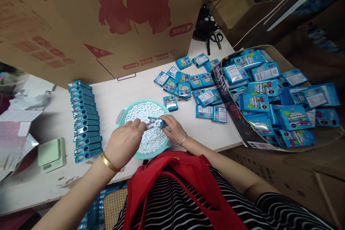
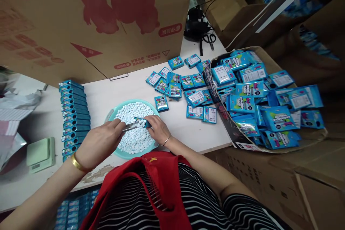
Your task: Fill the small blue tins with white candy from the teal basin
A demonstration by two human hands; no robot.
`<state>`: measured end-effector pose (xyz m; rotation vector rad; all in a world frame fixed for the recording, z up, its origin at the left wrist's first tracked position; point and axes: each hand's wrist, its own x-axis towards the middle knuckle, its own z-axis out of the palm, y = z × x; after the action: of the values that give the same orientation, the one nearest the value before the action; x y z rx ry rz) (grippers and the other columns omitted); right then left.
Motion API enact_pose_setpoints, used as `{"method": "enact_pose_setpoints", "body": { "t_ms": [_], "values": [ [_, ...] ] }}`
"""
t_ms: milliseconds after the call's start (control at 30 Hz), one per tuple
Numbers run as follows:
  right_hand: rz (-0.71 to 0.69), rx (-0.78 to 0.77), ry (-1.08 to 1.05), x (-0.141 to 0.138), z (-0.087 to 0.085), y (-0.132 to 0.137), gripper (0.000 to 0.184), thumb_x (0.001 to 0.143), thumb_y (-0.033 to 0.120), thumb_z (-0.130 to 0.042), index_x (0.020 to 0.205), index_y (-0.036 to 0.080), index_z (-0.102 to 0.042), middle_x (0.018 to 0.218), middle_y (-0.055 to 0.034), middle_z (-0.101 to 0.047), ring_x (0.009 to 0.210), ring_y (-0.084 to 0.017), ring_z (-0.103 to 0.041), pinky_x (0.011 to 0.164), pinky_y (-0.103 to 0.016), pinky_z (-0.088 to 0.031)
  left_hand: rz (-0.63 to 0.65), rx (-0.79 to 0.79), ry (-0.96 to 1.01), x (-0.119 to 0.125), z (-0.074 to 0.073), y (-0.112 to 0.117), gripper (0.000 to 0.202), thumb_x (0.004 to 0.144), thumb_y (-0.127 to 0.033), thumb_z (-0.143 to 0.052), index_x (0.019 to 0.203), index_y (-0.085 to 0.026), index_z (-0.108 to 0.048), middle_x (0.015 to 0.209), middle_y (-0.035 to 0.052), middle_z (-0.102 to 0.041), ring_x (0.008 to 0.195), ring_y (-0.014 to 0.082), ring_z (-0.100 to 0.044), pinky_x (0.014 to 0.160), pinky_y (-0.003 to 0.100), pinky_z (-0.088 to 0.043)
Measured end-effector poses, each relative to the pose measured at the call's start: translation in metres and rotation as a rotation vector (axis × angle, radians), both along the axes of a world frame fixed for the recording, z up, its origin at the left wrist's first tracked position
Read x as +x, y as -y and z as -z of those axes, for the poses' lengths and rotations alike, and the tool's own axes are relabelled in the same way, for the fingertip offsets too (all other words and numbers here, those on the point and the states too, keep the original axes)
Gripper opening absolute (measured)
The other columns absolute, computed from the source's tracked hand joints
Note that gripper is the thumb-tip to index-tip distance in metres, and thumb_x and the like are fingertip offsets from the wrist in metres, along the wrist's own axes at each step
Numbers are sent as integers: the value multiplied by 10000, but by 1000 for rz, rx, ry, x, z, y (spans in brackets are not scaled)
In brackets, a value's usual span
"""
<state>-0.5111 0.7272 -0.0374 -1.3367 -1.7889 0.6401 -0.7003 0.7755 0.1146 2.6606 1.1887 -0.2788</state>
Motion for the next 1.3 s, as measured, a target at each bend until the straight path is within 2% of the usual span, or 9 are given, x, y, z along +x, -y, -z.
{"method": "enact_pose_setpoints", "body": {
  "t_ms": [200,467,633,733,800,933,1033,1133,1300],
  "values": [
    [-17,-20,-14,-1,6,1,497,766,59,-479,1238,213,-499,1164,-108,-591,1120,-251,-525,972,-473,-470,-36,-21,85,-19,12,-5,158,885,-248,-435,904,-219,-589,834,62,-583,754,224,-583,614,321,-456],
    [-51,-33,-142,8,1,1,461,796,102,-493,1238,232,-487,1180,-95,-573,1155,-232,-529,1003,-451,-461,-477,-175,616,-66,84,-4,292,862,-459,-537,994,-200,-552,947,48,-627,815,170,-587,756,314,-497],
    [-192,6,-165,-10,0,2,392,829,123,-493,1212,205,-493,1144,-108,-571,1121,-224,-548,966,-421,-488,-266,-280,658,-43,98,9,538,770,-442,-677,1211,-225,-457,1182,97,-537,979,206,-556,822,338,-490],
    [-224,-41,-115,-17,3,-1,365,862,229,-547,1219,203,-477,1136,-115,-584,1098,-239,-569,950,-410,-503,-122,-340,560,-36,101,4,298,861,-342,-572,1119,-210,-501,1046,77,-557,928,195,-555,798,327,-478],
    [-91,-79,-95,-8,8,-10,451,840,346,-609,1240,209,-451,1153,-121,-580,1086,-256,-576,938,-402,-511,-111,-341,515,-41,99,-9,224,888,-313,-526,1088,-212,-508,969,55,-551,854,178,-550,756,311,-473],
    [406,-203,-30,34,35,-47,406,874,475,-504,1152,179,-495,1000,-151,-614,885,-278,-625,758,-415,-543,-215,-178,528,-76,94,-65,221,876,-303,-542,1077,-213,-520,993,56,-542,880,174,-543,781,302,-471],
    [379,-514,254,56,62,-78,512,832,499,-546,1164,111,-516,955,-185,-633,850,-323,-643,734,-455,-515,-362,37,500,-120,105,-135,235,847,-312,-573,1050,-196,-547,993,60,-525,896,184,-543,809,310,-475],
    [343,-812,543,52,80,-96,701,839,574,-487,1359,118,-379,1104,-215,-605,928,-350,-653,757,-447,-496,-478,151,375,-171,130,-210,274,816,-309,-596,1055,-182,-554,1008,67,-521,908,202,-550,814,320,-478],
    [353,-910,703,23,96,-108,903,820,666,-413,1499,157,-103,1248,-236,-518,964,-374,-654,752,-462,-497,-538,134,136,-235,174,-305,265,790,-255,-602,1042,-182,-567,1034,67,-544,910,204,-563,805,300,-470]
  ]
}}
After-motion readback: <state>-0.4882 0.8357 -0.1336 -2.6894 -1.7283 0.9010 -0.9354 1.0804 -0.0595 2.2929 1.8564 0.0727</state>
